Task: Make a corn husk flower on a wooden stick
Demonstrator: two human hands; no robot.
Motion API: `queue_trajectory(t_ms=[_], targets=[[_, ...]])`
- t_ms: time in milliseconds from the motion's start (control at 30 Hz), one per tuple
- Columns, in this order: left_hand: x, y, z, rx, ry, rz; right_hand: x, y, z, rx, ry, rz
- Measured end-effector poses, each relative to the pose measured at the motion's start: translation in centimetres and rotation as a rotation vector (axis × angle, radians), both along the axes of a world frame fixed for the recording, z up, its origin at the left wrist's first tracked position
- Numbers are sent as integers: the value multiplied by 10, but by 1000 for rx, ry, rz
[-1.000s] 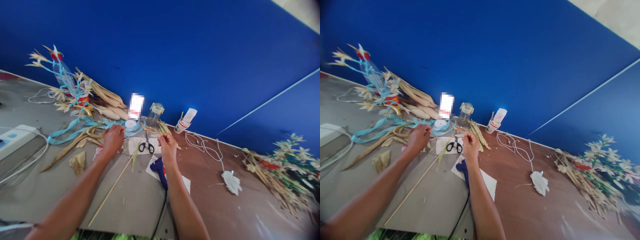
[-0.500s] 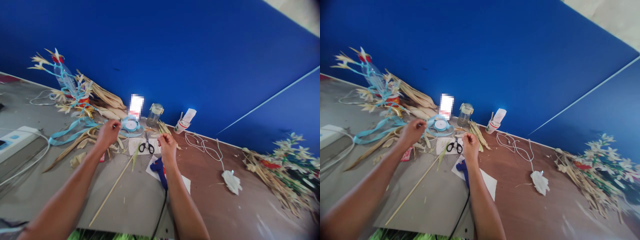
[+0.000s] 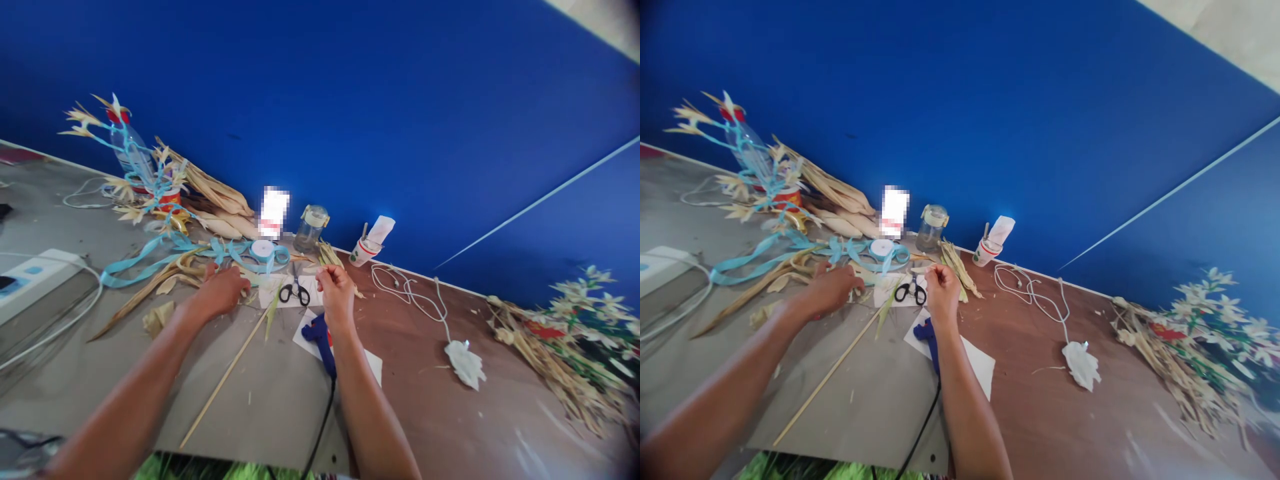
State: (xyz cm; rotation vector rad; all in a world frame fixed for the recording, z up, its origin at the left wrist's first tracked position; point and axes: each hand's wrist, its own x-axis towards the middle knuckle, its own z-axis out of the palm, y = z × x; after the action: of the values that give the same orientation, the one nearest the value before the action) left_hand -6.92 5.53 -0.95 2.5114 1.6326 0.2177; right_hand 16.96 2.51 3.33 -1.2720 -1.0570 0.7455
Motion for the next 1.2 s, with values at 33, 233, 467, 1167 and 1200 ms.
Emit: queue_trajectory(t_ms=[33, 233, 467, 1167, 1200], targets=[[1, -1, 0, -4, 12, -7, 0, 0, 0, 0, 3, 0], [18, -1, 9, 169, -111, 62, -1, 0, -1, 3, 4, -4], [49, -5, -12, 216, -154, 136, -1, 1, -1, -1, 11, 10], [76, -15, -16, 134, -353, -71, -3, 3, -9, -3, -14, 4], [74, -14, -15, 147, -369, -54, -3, 3, -9, -5, -12, 8]])
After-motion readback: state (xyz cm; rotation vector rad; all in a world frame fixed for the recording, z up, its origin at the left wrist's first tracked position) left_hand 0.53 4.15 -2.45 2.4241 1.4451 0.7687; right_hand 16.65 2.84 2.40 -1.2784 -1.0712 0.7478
